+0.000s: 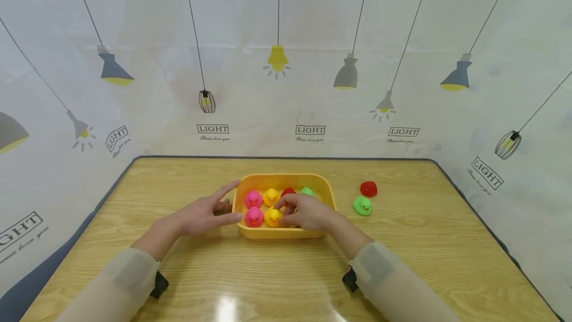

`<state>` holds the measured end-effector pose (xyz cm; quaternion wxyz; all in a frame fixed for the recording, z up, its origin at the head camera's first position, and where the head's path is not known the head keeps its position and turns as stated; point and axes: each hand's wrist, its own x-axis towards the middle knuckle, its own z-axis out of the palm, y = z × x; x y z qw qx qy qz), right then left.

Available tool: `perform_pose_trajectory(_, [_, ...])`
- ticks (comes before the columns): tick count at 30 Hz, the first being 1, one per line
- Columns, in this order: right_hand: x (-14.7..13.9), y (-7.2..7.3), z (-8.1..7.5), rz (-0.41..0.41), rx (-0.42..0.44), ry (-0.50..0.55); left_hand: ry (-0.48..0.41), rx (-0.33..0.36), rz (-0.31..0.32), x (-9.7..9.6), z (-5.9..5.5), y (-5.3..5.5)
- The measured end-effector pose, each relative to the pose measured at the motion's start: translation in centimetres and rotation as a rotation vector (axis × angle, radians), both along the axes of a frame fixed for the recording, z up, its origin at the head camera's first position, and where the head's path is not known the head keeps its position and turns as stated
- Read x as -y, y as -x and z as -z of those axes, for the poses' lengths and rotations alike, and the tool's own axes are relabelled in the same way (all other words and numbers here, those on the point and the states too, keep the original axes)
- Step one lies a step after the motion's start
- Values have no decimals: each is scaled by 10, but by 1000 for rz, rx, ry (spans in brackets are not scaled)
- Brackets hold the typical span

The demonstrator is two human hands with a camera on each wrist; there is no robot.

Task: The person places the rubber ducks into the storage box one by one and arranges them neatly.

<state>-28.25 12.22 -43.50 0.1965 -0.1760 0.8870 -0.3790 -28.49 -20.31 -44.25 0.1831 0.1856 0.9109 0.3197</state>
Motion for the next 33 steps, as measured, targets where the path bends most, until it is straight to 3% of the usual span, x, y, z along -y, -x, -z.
perform_pose_trajectory(33, [-1,2,1,-19,18,-3,11,16,-22,-1,4,2])
